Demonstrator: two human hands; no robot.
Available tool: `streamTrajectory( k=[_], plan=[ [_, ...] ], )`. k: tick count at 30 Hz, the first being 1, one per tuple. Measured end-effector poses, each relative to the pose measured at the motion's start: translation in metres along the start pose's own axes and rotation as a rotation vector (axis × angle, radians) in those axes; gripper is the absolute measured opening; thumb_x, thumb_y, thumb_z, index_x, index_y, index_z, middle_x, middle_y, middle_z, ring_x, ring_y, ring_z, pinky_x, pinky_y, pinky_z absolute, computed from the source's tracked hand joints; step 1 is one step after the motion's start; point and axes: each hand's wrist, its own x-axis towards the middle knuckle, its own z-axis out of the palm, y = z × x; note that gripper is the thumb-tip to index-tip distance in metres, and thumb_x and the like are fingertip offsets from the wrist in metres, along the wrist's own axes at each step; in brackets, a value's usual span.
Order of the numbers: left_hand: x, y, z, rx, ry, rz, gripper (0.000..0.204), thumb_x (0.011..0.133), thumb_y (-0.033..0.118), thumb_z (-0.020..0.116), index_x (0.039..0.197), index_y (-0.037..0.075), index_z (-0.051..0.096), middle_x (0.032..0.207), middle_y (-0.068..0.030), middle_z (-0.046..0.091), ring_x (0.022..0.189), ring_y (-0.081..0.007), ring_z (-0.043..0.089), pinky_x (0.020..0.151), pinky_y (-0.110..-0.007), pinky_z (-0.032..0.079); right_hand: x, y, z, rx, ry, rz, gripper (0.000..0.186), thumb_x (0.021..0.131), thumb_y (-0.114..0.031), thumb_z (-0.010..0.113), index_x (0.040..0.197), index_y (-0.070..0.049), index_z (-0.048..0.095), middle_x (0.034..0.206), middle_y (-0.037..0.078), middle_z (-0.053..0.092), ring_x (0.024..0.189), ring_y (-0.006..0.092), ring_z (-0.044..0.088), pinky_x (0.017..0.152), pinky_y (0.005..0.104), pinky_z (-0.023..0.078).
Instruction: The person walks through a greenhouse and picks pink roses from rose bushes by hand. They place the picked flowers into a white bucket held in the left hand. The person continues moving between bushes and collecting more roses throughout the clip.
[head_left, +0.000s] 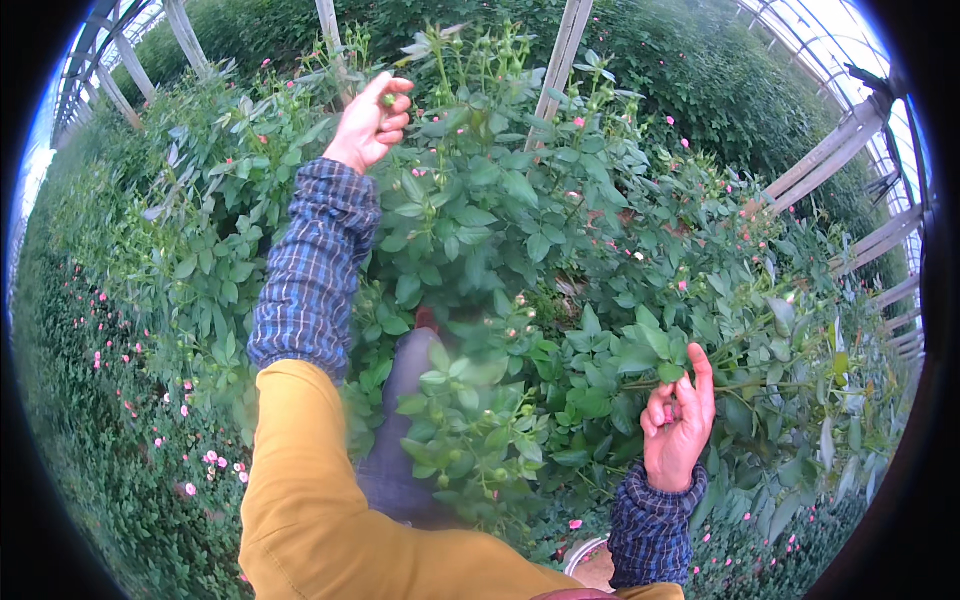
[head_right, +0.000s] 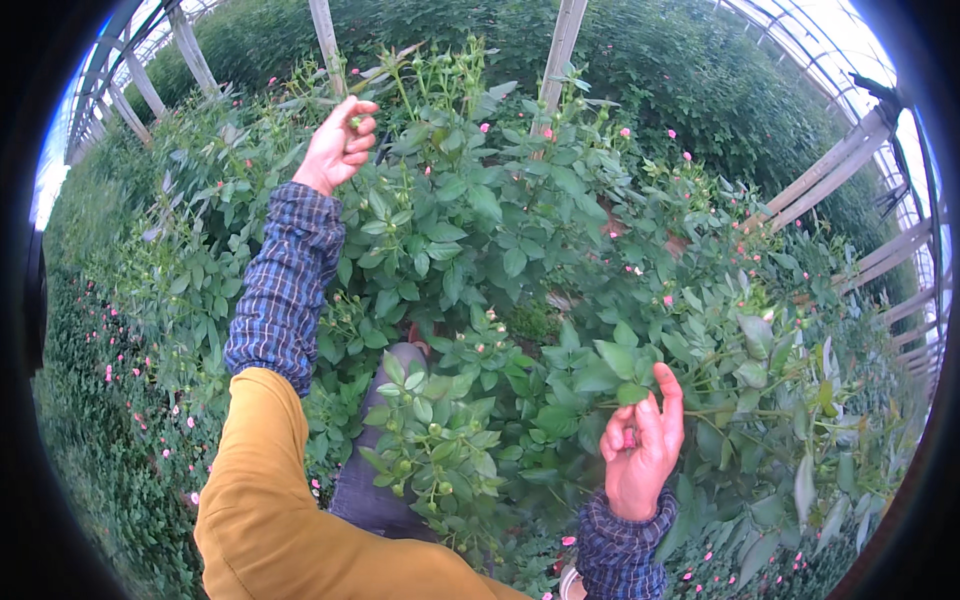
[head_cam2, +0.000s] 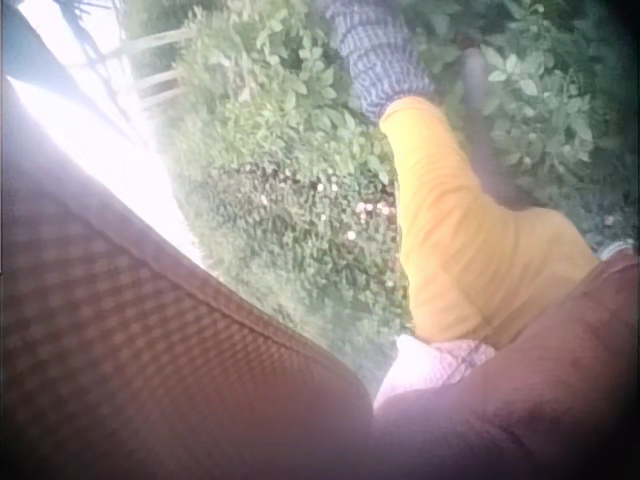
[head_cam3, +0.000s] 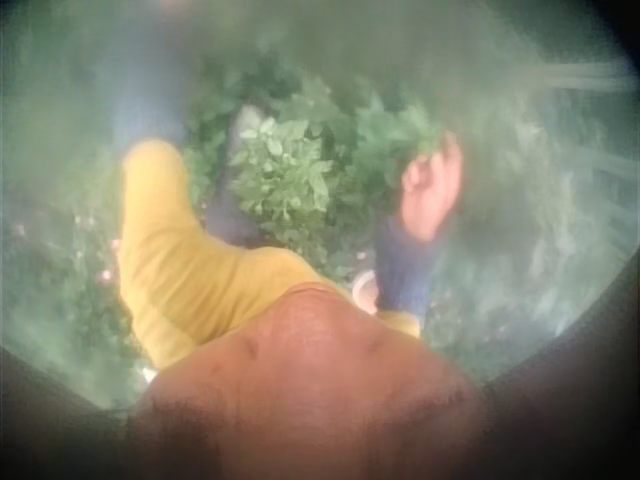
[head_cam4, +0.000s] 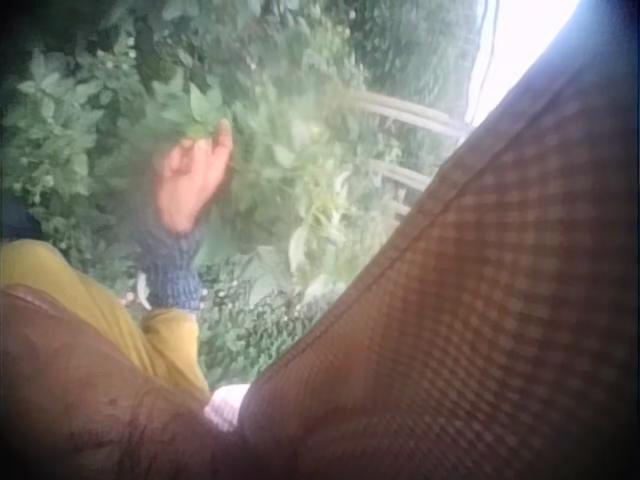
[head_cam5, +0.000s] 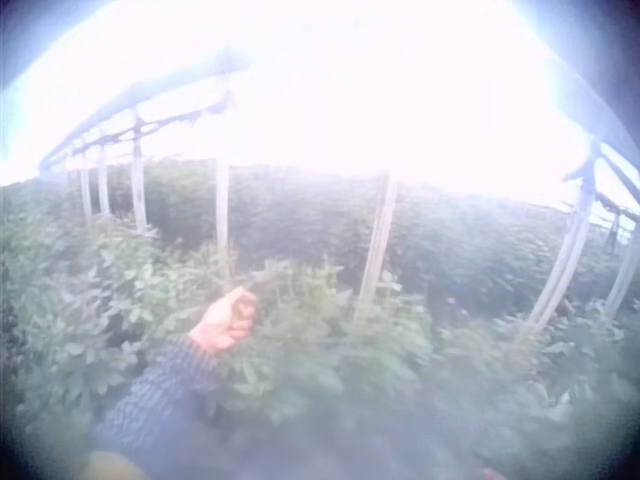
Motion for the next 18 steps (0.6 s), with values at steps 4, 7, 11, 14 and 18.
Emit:
streamTrajectory(
  k=[4,7,11,14,18],
  plan=[
    [0.054,-0.033,0.004,0.399,0.168,-0.003,0.021,0.089,0.011,0.045,0.107,0.01,0.056,0.077,-0.0006,0.056,0.051,-0.0072,0.045,0.036,-0.02,0.026,0.006,0.002,-0.001,0.042,0.031,-0.023,0.039,0.092,-0.012,0.048,0.129,-0.007,0.039,0.072,0.0,0.05,0.047,0.006,0.04,0.038,0.0198,0.03],
    [0.087,-0.053,-0.012,0.66,0.148,-0.006,0.02,0.087,0.018,0.05,0.101,0.01,0.061,0.068,0.0009,0.055,0.049,-0.008,0.045,0.038,-0.022,0.028,0.007,0.007,-0.001,0.037,0.054,-0.046,0.036,0.092,-0.013,0.047,0.128,-0.007,0.041,0.071,-0.001,0.051,0.047,0.005,0.04,0.037,0.0183,0.031],
    [0.121,-0.079,-0.03,1.39,0.039,0.276,0.03,0.076,0.025,0.062,0.101,0.009,0.066,0.093,-0.0128,0.067,0.084,-0.0269,0.064,0.075,-0.036,0.049,0.008,0.01,0.0,0.034,0.051,-0.069,0.031,0.09,-0.01,0.049,0.12,-0.006,0.045,0.071,0.0,0.05,0.048,0.0064,0.041,0.038,0.02,0.031],
    [0.124,-0.089,-0.033,1.582,0.016,0.267,0.035,0.072,0.031,0.068,0.103,0.014,0.064,0.099,-0.0135,0.066,0.093,-0.0327,0.062,0.079,-0.043,0.049,0.009,0.013,-0.001,0.052,0.045,-0.084,0.028,0.09,-0.011,0.05,0.117,-0.005,0.046,0.071,0.0,0.049,0.047,0.0065,0.041,0.038,0.02,0.031],
    [0.112,-0.098,-0.029,1.496,0.016,0.38,0.037,0.075,0.036,0.065,0.103,0.013,0.059,0.095,-0.0179,0.065,0.092,-0.0362,0.061,0.075,-0.045,0.047,0.01,0.015,-0.002,0.029,0.027,-0.09,0.024,0.091,-0.011,0.05,0.113,-0.004,0.048,0.071,0.001,0.049,0.047,0.0068,0.041,0.037,0.0202,0.032]
  ],
)
